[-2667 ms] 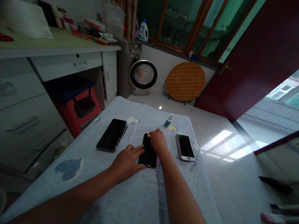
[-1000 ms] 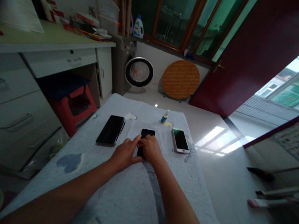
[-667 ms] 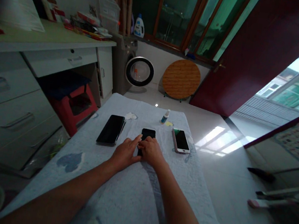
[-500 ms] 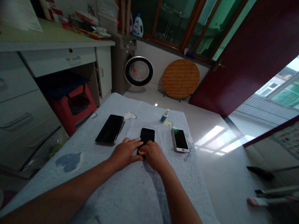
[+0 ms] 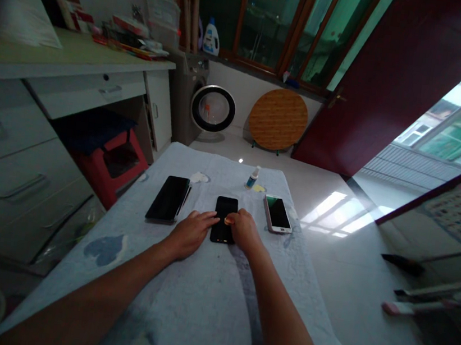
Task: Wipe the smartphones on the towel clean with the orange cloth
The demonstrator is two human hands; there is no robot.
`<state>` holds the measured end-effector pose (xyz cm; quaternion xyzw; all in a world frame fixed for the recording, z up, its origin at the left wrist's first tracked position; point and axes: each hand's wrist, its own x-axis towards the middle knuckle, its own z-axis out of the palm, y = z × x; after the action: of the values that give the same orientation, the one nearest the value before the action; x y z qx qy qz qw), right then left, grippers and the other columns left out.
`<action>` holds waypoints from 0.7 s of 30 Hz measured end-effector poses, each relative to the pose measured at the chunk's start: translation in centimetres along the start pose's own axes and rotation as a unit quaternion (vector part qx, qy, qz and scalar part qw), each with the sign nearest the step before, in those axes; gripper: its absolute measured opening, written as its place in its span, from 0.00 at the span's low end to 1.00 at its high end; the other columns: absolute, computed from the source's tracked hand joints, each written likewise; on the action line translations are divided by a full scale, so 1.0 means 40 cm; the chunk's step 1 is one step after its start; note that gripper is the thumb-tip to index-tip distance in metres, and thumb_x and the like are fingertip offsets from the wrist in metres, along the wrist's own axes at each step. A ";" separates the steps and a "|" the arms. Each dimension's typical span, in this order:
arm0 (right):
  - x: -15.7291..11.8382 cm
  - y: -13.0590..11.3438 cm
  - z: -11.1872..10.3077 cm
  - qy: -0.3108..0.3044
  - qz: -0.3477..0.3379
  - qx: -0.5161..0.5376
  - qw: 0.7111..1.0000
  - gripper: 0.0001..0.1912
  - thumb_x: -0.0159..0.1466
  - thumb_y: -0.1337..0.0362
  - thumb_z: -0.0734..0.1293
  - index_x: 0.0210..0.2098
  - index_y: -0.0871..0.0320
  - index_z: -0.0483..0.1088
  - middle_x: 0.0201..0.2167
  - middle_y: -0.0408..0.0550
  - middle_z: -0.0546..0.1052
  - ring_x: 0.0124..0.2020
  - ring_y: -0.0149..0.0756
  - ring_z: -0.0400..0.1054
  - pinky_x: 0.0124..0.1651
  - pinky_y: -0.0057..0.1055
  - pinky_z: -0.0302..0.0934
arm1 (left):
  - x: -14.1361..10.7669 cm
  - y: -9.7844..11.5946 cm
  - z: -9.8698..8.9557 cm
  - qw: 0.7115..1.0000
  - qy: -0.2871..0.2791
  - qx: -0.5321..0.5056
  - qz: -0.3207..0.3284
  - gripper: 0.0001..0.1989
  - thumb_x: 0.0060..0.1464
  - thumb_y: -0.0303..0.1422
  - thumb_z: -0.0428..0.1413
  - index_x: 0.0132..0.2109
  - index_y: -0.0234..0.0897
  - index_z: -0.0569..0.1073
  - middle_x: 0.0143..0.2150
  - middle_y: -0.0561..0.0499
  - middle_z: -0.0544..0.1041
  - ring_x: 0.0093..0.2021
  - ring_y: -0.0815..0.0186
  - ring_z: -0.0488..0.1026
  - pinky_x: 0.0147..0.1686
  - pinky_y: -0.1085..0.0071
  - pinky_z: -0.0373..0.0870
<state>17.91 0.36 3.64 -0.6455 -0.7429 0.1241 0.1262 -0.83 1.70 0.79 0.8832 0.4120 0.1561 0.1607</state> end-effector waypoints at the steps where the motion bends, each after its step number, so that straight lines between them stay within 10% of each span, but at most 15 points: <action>1: 0.010 -0.009 0.004 0.004 -0.002 -0.004 1.000 0.14 0.66 0.71 0.59 0.41 0.59 0.77 0.37 0.51 0.72 0.39 0.33 0.66 0.43 0.26 0.56 | 0.000 -0.004 0.002 1.000 0.002 -0.008 -0.003 0.25 0.59 0.22 0.43 0.60 0.40 0.69 0.64 0.50 0.66 0.57 0.59 0.65 0.56 0.63 0.61; 7: 0.011 -0.051 0.024 0.005 -0.045 -0.017 0.999 0.14 0.67 0.71 0.58 0.39 0.58 0.76 0.35 0.48 0.70 0.37 0.33 0.63 0.41 0.27 0.54 | -0.002 -0.010 0.011 0.997 0.017 -0.053 -0.044 0.38 0.51 0.16 0.42 0.69 0.40 0.51 0.62 0.50 0.69 0.54 0.60 0.66 0.52 0.65 0.65; 21: -0.038 -0.090 0.034 -0.023 -0.141 -0.118 0.983 0.11 0.68 0.66 0.61 0.41 0.54 0.76 0.39 0.49 0.70 0.39 0.36 0.59 0.42 0.31 0.52 | 0.010 -0.011 0.014 0.998 0.008 -0.031 -0.045 0.24 0.59 0.23 0.45 0.60 0.42 0.68 0.65 0.52 0.65 0.58 0.61 0.64 0.57 0.65 0.62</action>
<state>14.29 -1.64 3.57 -0.5415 -0.8387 0.0310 0.0484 -0.67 2.21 0.17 0.8569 0.4480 0.1685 0.1915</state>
